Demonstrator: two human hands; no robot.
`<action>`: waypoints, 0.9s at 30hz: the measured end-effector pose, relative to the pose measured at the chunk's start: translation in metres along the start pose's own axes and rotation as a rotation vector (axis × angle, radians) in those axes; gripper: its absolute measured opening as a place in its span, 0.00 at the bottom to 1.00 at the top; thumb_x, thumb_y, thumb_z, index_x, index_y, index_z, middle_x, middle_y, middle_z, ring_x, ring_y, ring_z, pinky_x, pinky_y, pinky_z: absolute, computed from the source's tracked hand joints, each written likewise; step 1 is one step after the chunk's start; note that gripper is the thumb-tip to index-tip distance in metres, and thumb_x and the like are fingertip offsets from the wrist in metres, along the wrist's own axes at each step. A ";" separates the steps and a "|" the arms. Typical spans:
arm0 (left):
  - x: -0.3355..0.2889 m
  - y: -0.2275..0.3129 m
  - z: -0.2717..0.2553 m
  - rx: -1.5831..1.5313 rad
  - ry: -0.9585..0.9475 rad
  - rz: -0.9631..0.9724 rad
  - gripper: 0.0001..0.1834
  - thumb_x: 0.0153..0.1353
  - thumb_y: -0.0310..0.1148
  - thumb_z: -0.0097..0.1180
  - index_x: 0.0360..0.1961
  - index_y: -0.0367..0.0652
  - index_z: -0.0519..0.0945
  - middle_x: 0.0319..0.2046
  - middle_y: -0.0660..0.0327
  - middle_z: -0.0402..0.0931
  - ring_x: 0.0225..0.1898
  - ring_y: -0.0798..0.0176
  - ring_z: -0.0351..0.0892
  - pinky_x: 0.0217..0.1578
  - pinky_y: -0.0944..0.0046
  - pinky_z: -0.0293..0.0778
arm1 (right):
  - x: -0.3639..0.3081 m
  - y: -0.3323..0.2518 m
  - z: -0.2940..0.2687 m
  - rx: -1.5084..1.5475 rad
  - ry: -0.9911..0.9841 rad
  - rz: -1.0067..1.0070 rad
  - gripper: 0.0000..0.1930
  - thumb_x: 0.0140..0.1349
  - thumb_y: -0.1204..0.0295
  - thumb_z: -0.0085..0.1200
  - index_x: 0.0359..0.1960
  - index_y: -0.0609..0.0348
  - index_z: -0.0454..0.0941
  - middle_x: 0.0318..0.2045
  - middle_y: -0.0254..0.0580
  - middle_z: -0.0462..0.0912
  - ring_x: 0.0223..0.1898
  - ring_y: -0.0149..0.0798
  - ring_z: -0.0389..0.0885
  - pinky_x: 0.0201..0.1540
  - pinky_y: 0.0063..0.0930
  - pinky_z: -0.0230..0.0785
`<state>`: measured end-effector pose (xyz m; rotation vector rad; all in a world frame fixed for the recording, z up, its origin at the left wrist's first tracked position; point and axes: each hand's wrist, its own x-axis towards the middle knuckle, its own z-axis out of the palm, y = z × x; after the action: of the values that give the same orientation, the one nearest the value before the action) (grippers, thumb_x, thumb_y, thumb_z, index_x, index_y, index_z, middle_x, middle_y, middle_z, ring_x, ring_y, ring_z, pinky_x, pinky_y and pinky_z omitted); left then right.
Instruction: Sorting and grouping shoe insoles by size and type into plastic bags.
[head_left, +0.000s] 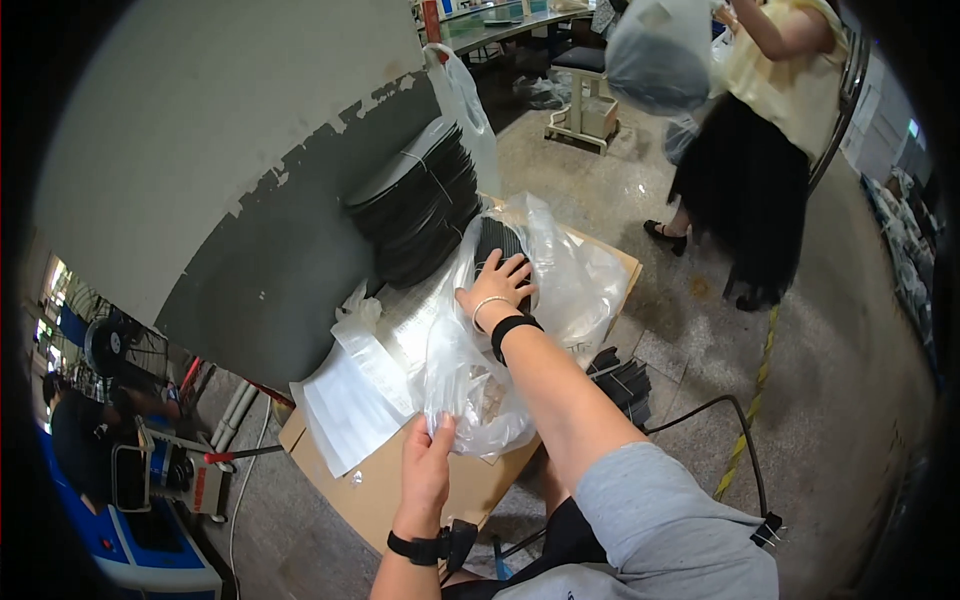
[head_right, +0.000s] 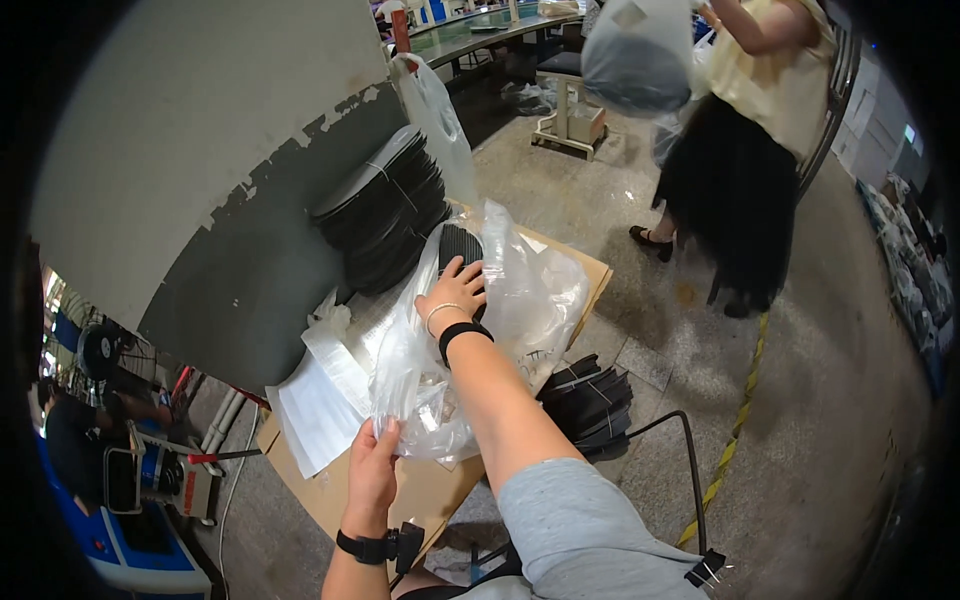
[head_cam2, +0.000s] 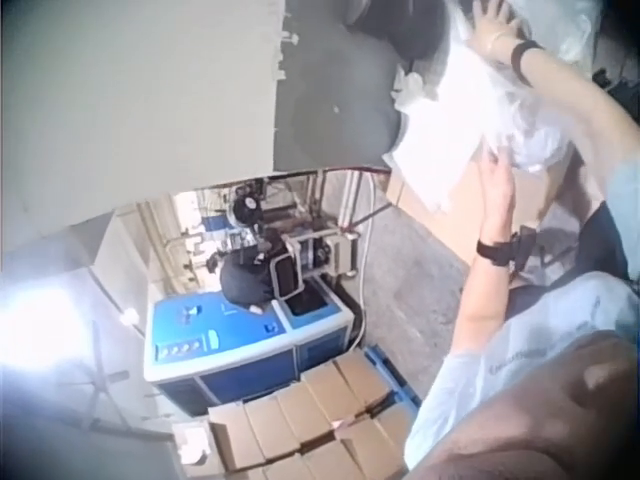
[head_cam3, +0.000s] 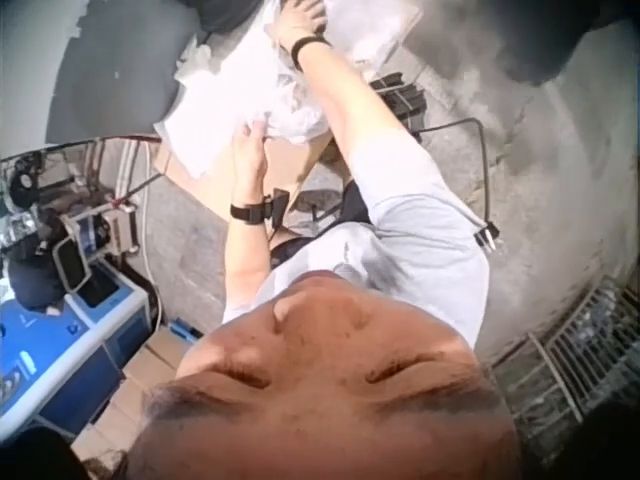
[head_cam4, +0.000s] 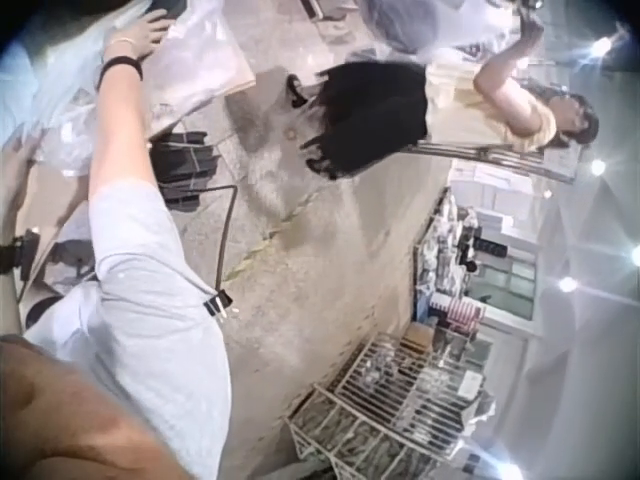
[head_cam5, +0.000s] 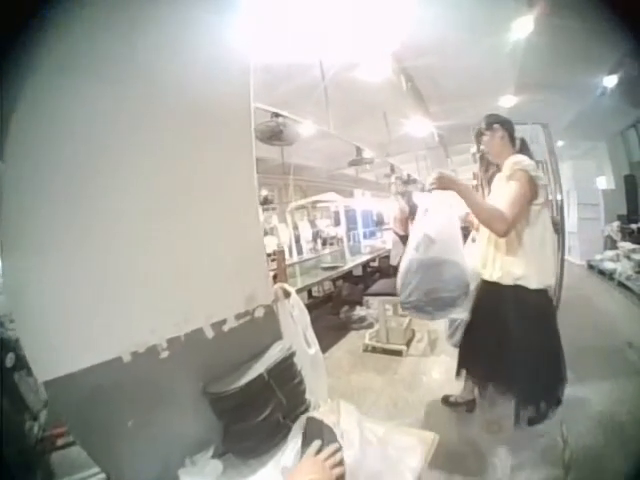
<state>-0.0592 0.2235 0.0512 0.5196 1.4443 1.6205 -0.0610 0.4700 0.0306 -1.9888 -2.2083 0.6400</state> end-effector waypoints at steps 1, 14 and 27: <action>-0.002 0.001 -0.001 -0.006 -0.008 0.016 0.13 0.62 0.35 0.50 0.44 0.39 0.73 0.34 0.66 0.76 0.34 0.74 0.72 0.38 0.71 0.69 | 0.004 0.002 0.007 -0.002 -0.005 0.003 0.48 0.48 0.51 0.57 0.66 0.53 0.41 0.64 0.61 0.44 0.62 0.62 0.50 0.60 0.53 0.48; -0.006 0.005 -0.009 0.107 -0.029 0.068 0.12 0.62 0.33 0.49 0.43 0.38 0.73 0.34 0.66 0.76 0.33 0.74 0.73 0.36 0.72 0.69 | 0.040 0.034 -0.009 0.585 -0.043 0.457 0.51 0.44 0.49 0.57 0.66 0.42 0.38 0.61 0.59 0.51 0.61 0.63 0.54 0.60 0.55 0.49; 0.045 0.001 -0.005 -0.224 0.159 -0.046 0.11 0.63 0.33 0.47 0.44 0.40 0.71 0.36 0.63 0.75 0.32 0.69 0.74 0.31 0.68 0.71 | 0.077 0.088 -0.071 1.135 -0.229 0.022 0.40 0.39 0.56 0.63 0.52 0.68 0.63 0.46 0.54 0.74 0.43 0.43 0.77 0.45 0.32 0.71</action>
<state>-0.0869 0.2577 0.0399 0.2325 1.3550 1.7924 0.0339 0.5669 0.0467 -1.3307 -1.3011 1.6792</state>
